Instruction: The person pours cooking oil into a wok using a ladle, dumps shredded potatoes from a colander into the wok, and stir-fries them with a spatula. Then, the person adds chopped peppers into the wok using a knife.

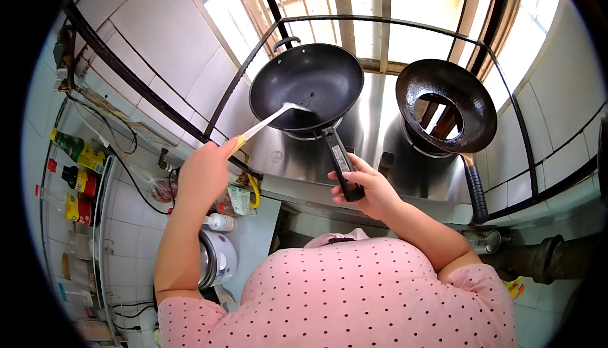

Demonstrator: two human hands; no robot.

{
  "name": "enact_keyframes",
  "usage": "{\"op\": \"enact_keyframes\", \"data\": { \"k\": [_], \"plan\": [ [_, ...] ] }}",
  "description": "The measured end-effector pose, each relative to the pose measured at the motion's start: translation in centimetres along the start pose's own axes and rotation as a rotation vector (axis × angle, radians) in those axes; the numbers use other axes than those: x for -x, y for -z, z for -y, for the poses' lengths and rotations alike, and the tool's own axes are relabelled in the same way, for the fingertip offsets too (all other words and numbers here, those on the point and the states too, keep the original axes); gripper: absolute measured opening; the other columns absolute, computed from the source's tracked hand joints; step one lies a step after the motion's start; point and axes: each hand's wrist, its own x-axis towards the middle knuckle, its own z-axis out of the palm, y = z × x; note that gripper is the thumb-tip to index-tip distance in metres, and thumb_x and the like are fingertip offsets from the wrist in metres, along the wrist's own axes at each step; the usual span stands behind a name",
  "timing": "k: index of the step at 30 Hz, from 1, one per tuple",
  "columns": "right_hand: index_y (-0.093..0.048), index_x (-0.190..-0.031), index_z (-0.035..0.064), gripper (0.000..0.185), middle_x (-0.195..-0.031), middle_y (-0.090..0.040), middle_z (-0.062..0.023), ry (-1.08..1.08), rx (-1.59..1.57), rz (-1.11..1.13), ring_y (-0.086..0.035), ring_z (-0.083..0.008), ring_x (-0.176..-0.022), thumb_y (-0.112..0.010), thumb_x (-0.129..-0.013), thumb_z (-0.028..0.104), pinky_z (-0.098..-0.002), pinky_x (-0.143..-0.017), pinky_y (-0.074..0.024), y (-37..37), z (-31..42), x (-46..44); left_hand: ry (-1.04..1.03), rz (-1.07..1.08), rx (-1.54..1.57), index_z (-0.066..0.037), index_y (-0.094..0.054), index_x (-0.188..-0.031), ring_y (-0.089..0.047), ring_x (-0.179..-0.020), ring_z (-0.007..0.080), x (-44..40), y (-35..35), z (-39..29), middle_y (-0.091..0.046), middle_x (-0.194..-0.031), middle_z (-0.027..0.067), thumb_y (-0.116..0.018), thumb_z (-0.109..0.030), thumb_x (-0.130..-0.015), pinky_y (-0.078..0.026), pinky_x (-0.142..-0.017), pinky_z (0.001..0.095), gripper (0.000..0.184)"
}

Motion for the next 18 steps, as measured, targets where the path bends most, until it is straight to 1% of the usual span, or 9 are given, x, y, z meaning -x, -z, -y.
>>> {"op": "enact_keyframes", "data": {
  "k": [3,6,9,12,15,18],
  "plan": [
    [-0.021,-0.147,0.0107,0.067,-0.116,-0.053,-0.0099,0.044,0.095,-0.018,-0.061,-0.0192,-0.088,-0.056,-0.09,0.008,-0.039,-0.077,-0.0556,-0.5,-0.2,0.8,-0.008,0.033,-0.053,-0.022,-0.06,-0.126,-0.061,-0.081,0.0344,1.0,1.8,1.5,-0.059,-0.086,0.014,-0.056,-0.006,-0.084,-0.049,-0.071,0.0453,0.045],
    [-0.011,-0.151,0.0098,0.076,-0.12,-0.052,-0.0147,0.107,0.202,-0.126,-0.06,-0.0184,-0.088,-0.056,-0.09,0.006,-0.0373,-0.075,-0.054,-1.4,-0.8,1.4,-0.032,0.046,-0.073,-0.021,-0.06,-0.126,-0.062,-0.082,0.0341,1.2,3.1,1.5,-0.059,-0.086,0.0143,-0.056,-0.006,-0.083,-0.05,-0.071,0.0454,0.045],
    [-0.01,-0.152,0.0108,0.085,-0.114,-0.053,-0.01,0.183,0.299,-0.136,-0.059,-0.0167,-0.089,-0.064,-0.085,0.007,-0.0365,-0.077,-0.0542,-0.9,-1.7,1.4,0.003,0.046,-0.076,-0.019,-0.06,-0.124,-0.062,-0.083,0.0346,0.6,2.2,-0.2,-0.059,-0.085,0.0144,-0.057,-0.006,-0.083,-0.05,-0.071,0.0458,0.043],
    [-0.016,-0.15,0.0087,0.084,-0.119,-0.049,-0.0112,0.274,0.485,-0.159,-0.058,-0.0169,-0.092,-0.068,-0.084,0.011,-0.0353,-0.078,-0.053,-0.1,-2.7,1.3,-0.015,-0.048,-0.006,-0.014,-0.059,-0.124,-0.063,-0.083,0.0341,-0.9,-1.3,-1.1,-0.059,-0.085,0.0142,-0.057,-0.008,-0.085,-0.051,-0.072,0.0459,0.039],
    [-0.025,-0.147,0.0066,0.08,-0.126,-0.044,-0.0147,0.518,0.856,-0.245,-0.057,-0.0209,-0.096,-0.071,-0.083,0.015,-0.0344,-0.081,-0.0512,1.0,-3.6,1.1,-0.051,-0.191,0.1,-0.01,-0.058,-0.124,-0.063,-0.083,0.0359,-3.5,-6.0,-0.2,-0.061,-0.082,0.0156,-0.058,-0.012,-0.087,-0.051,-0.074,0.0455,0.037],
    [-0.034,-0.142,0.0059,0.074,-0.132,-0.039,-0.0192,0.87,1.414,-0.285,-0.057,-0.0262,-0.099,-0.074,-0.08,0.017,-0.0351,-0.085,-0.05,0.1,-2.5,2.4,-0.124,-0.188,0.186,-0.009,-0.056,-0.127,-0.064,-0.069,0.0321,-6.4,-8.6,1.1,-0.063,-0.077,0.015,-0.057,-0.015,-0.089,-0.053,-0.067,0.0418,0.038]
  ]
}}
